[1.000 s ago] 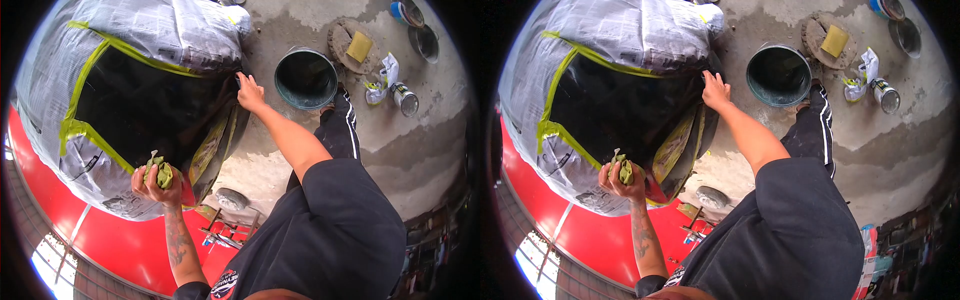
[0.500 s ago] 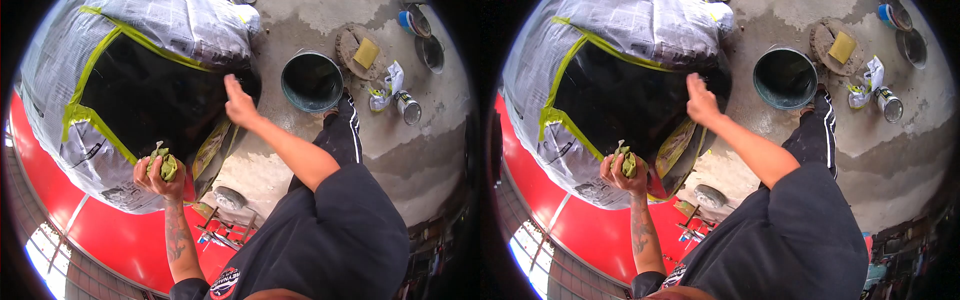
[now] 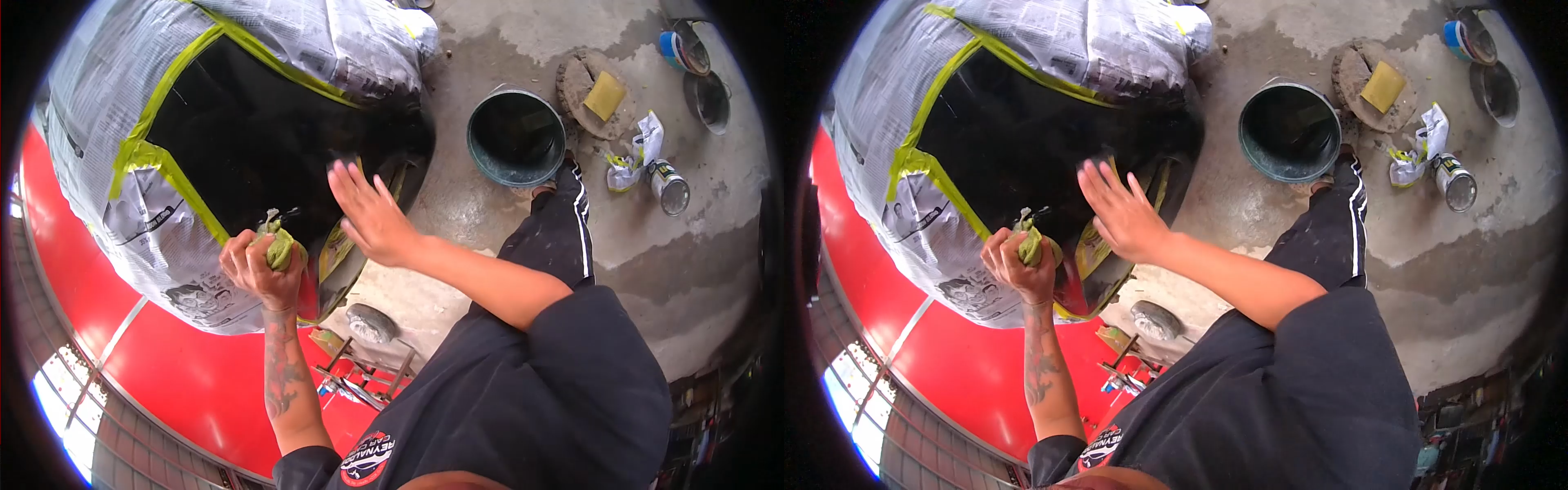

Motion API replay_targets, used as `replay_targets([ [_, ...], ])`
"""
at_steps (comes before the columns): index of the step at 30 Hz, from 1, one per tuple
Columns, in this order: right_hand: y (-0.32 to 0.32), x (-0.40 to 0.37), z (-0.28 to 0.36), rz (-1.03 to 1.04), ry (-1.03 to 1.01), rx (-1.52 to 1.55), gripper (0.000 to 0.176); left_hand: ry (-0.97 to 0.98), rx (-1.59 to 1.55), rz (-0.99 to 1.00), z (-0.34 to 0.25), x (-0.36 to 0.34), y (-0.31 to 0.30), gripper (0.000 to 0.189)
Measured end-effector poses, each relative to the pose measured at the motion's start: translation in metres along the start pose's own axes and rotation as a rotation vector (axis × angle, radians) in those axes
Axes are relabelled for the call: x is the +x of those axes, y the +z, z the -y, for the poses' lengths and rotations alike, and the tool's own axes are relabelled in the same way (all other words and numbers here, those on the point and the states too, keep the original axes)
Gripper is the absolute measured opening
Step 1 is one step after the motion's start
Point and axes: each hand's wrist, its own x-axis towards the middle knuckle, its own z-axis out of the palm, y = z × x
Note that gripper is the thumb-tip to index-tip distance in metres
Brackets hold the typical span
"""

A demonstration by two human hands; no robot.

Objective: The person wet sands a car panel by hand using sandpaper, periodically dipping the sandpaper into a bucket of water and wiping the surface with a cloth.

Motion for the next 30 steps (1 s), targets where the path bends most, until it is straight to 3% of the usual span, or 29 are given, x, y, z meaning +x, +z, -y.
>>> replay_targets([
  [8, -0.016, 0.049, -0.002, -0.089, -0.073, -0.055, 0.084, 0.003, 0.016, -0.056, -0.002, -0.002, 0.004, 0.034],
  [13, 0.009, -0.003, -0.006, -0.042, -0.118, -0.07, 0.082, 0.034, 0.024, -0.118, 0.001, -0.004, 0.013, 0.035],
  [18, -0.025, 0.074, 0.005, -0.084, -0.213, -0.153, 0.08, 0.033, 0.024, -0.131, 0.0, -0.004, 0.013, 0.036],
  [23, -0.014, 0.018, 0.006, 0.026, -0.177, -0.109, 0.08, 0.034, 0.03, -0.135, -0.001, -0.003, 0.013, 0.037],
  [28, -0.031, 0.106, 0.022, -0.2, -0.312, -0.172, 0.078, 0.028, 0.027, -0.148, 0.0, -0.002, 0.013, 0.038],
  [30, -0.032, 0.126, 0.029, -0.217, -0.26, -0.199, 0.079, 0.025, 0.028, -0.141, -0.001, -0.003, 0.011, 0.038],
])
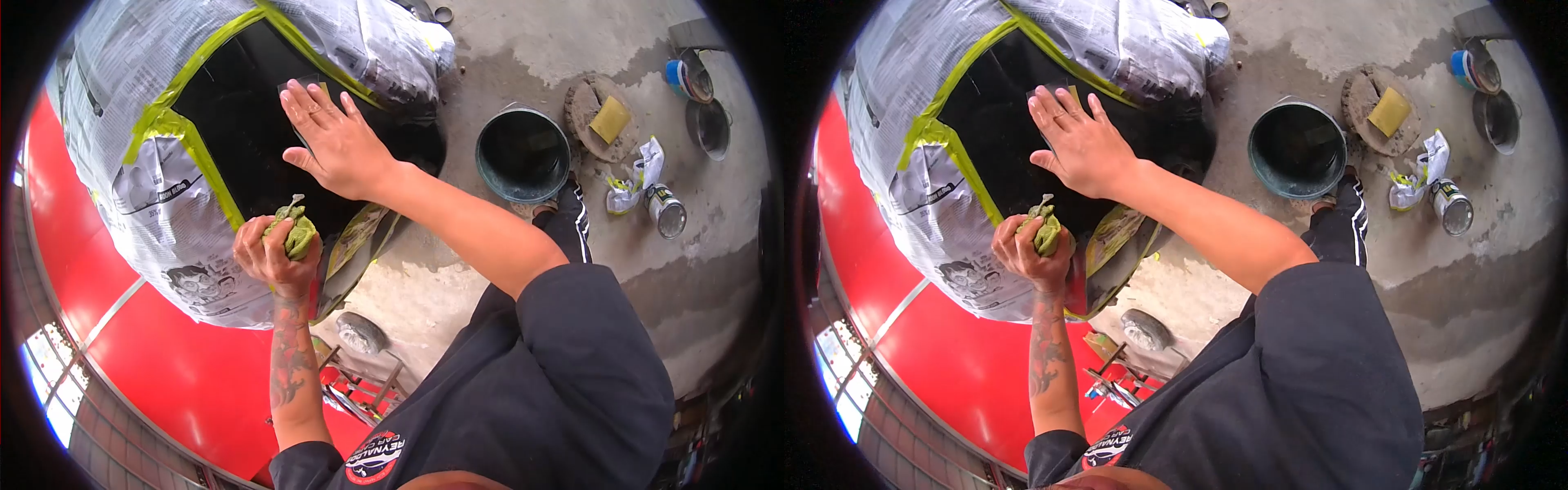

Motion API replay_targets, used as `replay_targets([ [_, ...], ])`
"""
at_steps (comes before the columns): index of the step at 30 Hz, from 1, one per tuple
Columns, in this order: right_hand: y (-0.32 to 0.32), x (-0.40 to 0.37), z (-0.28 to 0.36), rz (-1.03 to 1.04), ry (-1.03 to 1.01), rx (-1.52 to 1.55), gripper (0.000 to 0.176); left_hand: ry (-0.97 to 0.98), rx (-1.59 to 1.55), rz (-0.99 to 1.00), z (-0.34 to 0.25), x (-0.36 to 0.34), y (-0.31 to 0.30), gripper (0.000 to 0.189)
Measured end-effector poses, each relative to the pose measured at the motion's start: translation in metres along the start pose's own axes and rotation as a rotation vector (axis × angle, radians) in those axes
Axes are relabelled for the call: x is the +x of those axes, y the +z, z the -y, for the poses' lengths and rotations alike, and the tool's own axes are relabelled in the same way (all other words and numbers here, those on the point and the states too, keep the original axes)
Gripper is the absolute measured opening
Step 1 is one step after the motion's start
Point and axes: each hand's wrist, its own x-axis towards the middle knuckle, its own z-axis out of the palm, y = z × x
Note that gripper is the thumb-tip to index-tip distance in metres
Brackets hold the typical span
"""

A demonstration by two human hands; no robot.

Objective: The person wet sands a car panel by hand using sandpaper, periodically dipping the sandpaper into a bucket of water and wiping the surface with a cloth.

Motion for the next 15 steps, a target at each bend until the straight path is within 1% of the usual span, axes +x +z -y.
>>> replay_targets([
  [3, -0.014, -0.042, 0.021, 0.104, 0.027, 0.014, 0.08, -0.005, -0.009, -0.008, -0.003, 0.005, 0.001, 0.039],
  [4, -0.01, -0.07, 0.025, 0.137, 0.014, 0.017, 0.08, -0.006, -0.013, -0.007, -0.002, 0.004, 0.001, 0.039],
  [6, -0.015, -0.08, 0.033, 0.201, 0.044, 0.013, 0.08, -0.013, -0.014, 0.001, -0.002, 0.002, -0.001, 0.039],
  [8, -0.014, -0.054, 0.029, 0.146, 0.039, 0.009, 0.078, -0.014, -0.014, 0.006, -0.002, 0.003, -0.002, 0.039],
  [10, -0.014, -0.002, 0.023, 0.076, 0.019, 0.014, 0.073, -0.017, -0.012, -0.006, -0.003, 0.005, -0.002, 0.038],
  [12, -0.01, 0.053, 0.014, 0.068, 0.056, 0.048, 0.07, -0.024, -0.018, -0.012, -0.006, 0.006, -0.001, 0.037],
  [15, -0.013, 0.053, 0.017, 0.1, 0.09, 0.091, 0.069, -0.02, -0.025, -0.003, -0.004, 0.007, -0.002, 0.038],
])
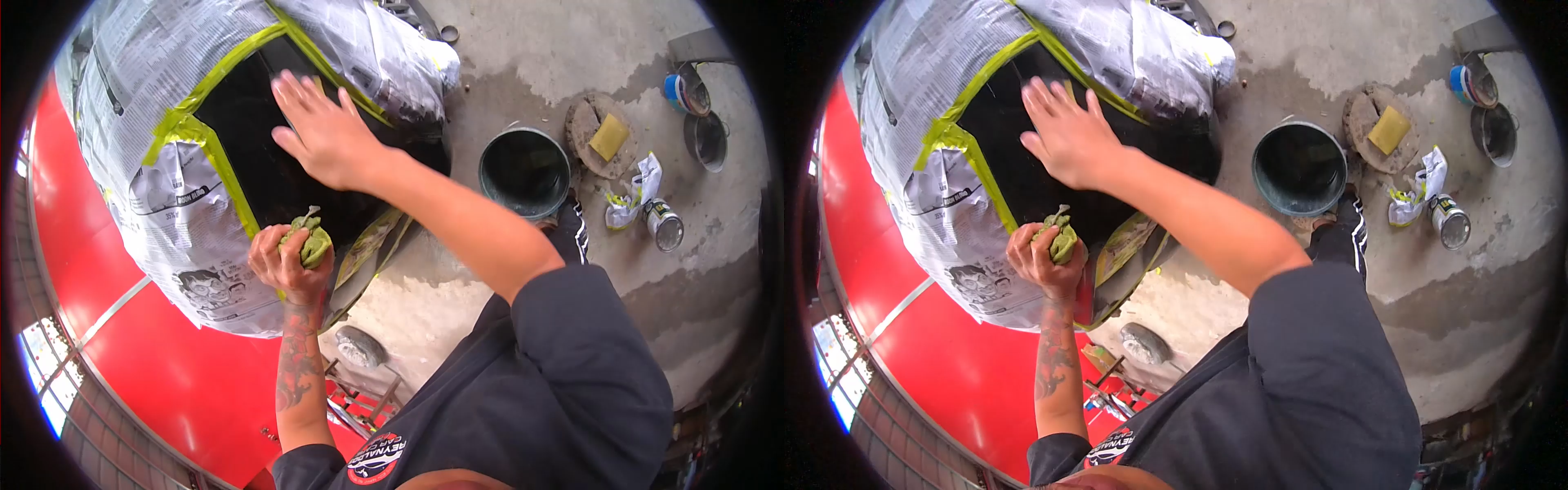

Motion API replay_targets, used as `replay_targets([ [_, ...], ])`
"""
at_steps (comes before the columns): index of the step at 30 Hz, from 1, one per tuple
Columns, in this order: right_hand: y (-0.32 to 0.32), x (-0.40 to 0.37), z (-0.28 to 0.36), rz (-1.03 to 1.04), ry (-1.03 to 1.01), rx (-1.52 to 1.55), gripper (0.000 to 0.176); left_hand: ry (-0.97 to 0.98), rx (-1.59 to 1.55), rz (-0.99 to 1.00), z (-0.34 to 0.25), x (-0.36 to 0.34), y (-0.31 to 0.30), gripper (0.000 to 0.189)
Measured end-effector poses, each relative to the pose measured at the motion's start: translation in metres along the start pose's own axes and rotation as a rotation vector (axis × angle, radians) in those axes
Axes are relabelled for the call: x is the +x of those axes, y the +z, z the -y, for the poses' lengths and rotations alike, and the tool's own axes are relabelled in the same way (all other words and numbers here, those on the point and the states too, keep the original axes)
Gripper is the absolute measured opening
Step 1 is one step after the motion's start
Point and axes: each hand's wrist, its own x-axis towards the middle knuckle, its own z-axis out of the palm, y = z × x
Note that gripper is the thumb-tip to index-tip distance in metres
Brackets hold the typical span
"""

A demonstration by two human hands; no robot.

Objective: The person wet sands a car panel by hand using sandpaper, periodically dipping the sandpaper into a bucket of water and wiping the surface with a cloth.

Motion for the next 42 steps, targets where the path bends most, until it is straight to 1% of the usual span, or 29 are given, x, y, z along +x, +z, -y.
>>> replay_targets([
  [1, -0.002, -0.014, 0.003, 0.033, 0.028, 0.024, 0.068, 0.007, 0.001, -0.002, 0.001, -0.002, 0.001, 0.04],
  [3, -0.001, -0.028, 0.003, 0.047, 0.029, -0.038, 0.069, 0.007, 0.002, 0.003, 0.002, -0.004, 0.001, 0.042],
  [6, 0.005, 0.012, -0.001, -0.068, -0.022, -0.156, 0.069, 0.008, -0.002, 0.0, 0.002, -0.003, 0.0, 0.042],
  [7, 0.001, 0.03, -0.002, -0.061, 0.003, -0.121, 0.071, -0.001, 0.0, -0.009, 0.001, -0.002, 0.0, 0.04],
  [9, -0.006, 0.051, -0.002, -0.025, 0.048, -0.147, 0.07, -0.018, 0.005, -0.023, -0.002, 0.001, -0.001, 0.035],
  [12, -0.008, 0.055, 0.013, -0.009, 0.159, -0.152, 0.069, -0.037, 0.002, -0.013, -0.004, 0.001, -0.001, 0.036],
  [15, -0.005, 0.049, 0.03, 0.007, 0.155, -0.081, 0.069, 0.01, 0.008, -0.009, 0.002, -0.003, 0.001, 0.04],
  [16, -0.003, 0.05, 0.028, -0.036, 0.147, -0.112, 0.069, 0.009, 0.005, -0.007, 0.002, -0.004, 0.001, 0.04],
  [18, -0.005, 0.069, 0.022, -0.072, 0.226, -0.07, 0.067, 0.01, 0.001, -0.004, 0.002, -0.004, 0.001, 0.041],
  [20, -0.005, 0.087, 0.022, -0.093, 0.31, -0.034, 0.064, -0.044, -0.014, 0.017, -0.002, -0.004, -0.003, 0.037],
  [23, 0.002, 0.065, 0.022, -0.147, 0.262, -0.084, 0.065, -0.071, -0.034, -0.012, -0.001, -0.005, -0.004, 0.035],
  [25, 0.001, 0.046, 0.018, -0.046, 0.31, -0.111, 0.069, -0.059, -0.024, -0.027, 0.001, -0.005, -0.002, 0.035],
  [26, 0.002, 0.047, 0.013, -0.027, 0.298, -0.151, 0.069, -0.051, -0.042, -0.016, 0.0, -0.003, -0.005, 0.036],
  [27, 0.004, 0.057, 0.011, -0.047, 0.305, -0.095, 0.068, -0.04, -0.037, -0.024, -0.001, 0.001, -0.006, 0.035],
  [30, 0.005, 0.084, -0.004, -0.078, 0.253, -0.109, 0.067, -0.048, -0.041, -0.019, -0.004, 0.0, -0.009, 0.038],
  [33, 0.008, 0.054, -0.011, -0.081, 0.21, -0.154, 0.067, -0.053, -0.049, -0.036, -0.005, 0.005, -0.009, 0.038],
  [34, 0.006, 0.041, -0.009, -0.054, 0.23, -0.119, 0.067, -0.055, -0.048, -0.039, -0.005, 0.005, -0.009, 0.038],
  [37, 0.01, 0.047, -0.017, -0.083, 0.2, -0.088, 0.067, -0.059, -0.053, -0.044, -0.006, 0.005, -0.009, 0.037],
  [40, 0.005, 0.081, -0.018, -0.083, 0.169, -0.089, 0.067, -0.063, -0.052, -0.045, -0.008, 0.005, -0.01, 0.038],
  [42, 0.003, 0.073, -0.018, -0.077, 0.141, -0.132, 0.068, -0.063, -0.059, -0.039, -0.008, 0.005, -0.011, 0.038],
])
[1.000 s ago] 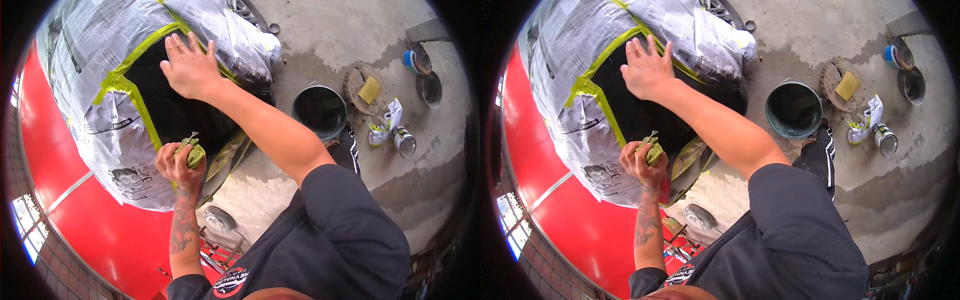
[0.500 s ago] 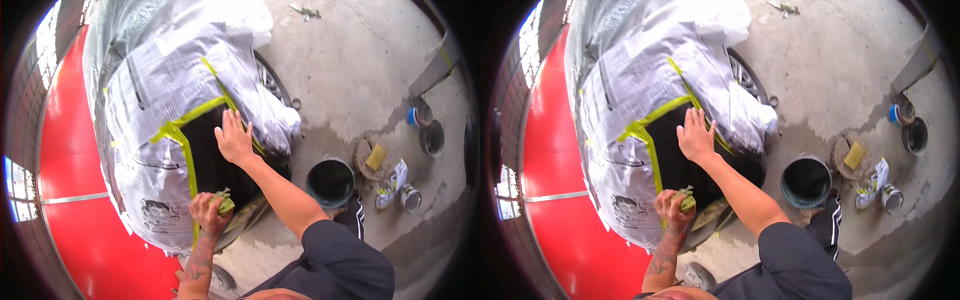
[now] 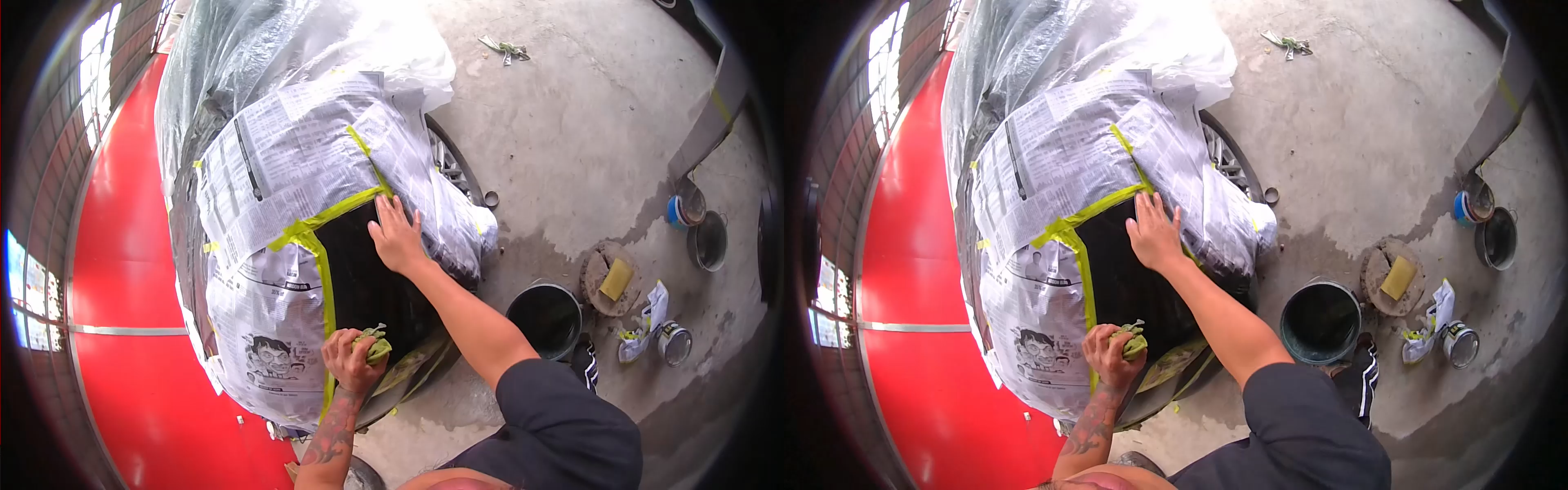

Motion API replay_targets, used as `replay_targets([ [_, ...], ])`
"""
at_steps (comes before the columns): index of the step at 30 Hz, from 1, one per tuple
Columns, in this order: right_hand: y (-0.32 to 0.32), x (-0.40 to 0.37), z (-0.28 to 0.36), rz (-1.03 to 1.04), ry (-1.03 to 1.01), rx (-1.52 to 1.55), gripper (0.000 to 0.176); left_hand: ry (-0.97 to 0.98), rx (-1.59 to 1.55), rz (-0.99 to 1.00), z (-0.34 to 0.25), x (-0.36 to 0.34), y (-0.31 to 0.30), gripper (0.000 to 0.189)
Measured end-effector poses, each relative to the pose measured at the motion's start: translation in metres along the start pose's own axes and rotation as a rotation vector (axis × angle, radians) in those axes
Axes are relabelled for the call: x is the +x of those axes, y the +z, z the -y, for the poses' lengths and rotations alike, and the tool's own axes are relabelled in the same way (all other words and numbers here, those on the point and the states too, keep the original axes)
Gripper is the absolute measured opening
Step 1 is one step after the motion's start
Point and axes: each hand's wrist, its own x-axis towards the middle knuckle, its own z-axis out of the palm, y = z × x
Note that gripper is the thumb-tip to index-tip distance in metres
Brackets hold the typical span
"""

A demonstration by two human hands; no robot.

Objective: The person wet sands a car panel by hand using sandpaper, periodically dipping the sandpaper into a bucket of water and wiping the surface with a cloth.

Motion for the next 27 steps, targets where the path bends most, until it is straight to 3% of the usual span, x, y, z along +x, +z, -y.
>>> replay_targets([
  [4, 0.005, -0.051, -0.013, 0.017, 0.027, -0.006, 0.066, -0.001, 0.002, 0.012, 0.002, -0.002, 0.001, 0.039],
  [10, 0.009, -0.012, -0.001, -0.091, -0.016, 0.022, 0.065, 0.011, 0.026, 0.013, 0.005, -0.004, 0.005, 0.036],
  [16, 0.009, -0.121, -0.023, -0.02, 0.137, 0.094, 0.064, 0.048, 0.059, 0.037, 0.006, -0.004, 0.007, 0.034],
  [19, 0.015, -0.088, -0.015, -0.162, 0.032, 0.104, 0.063, 0.063, 0.071, 0.032, 0.007, -0.004, 0.007, 0.033],
  [22, 0.015, -0.053, -0.006, -0.179, 0.03, 0.121, 0.06, 0.068, 0.077, 0.037, 0.008, -0.007, 0.009, 0.034],
  [25, 0.01, -0.097, -0.023, -0.132, 0.019, 0.105, 0.061, 0.085, 0.074, 0.037, 0.01, -0.008, 0.011, 0.036],
  [27, 0.015, -0.144, -0.049, -0.062, 0.117, 0.088, 0.062, 0.088, 0.079, 0.048, 0.011, -0.009, 0.012, 0.036],
])
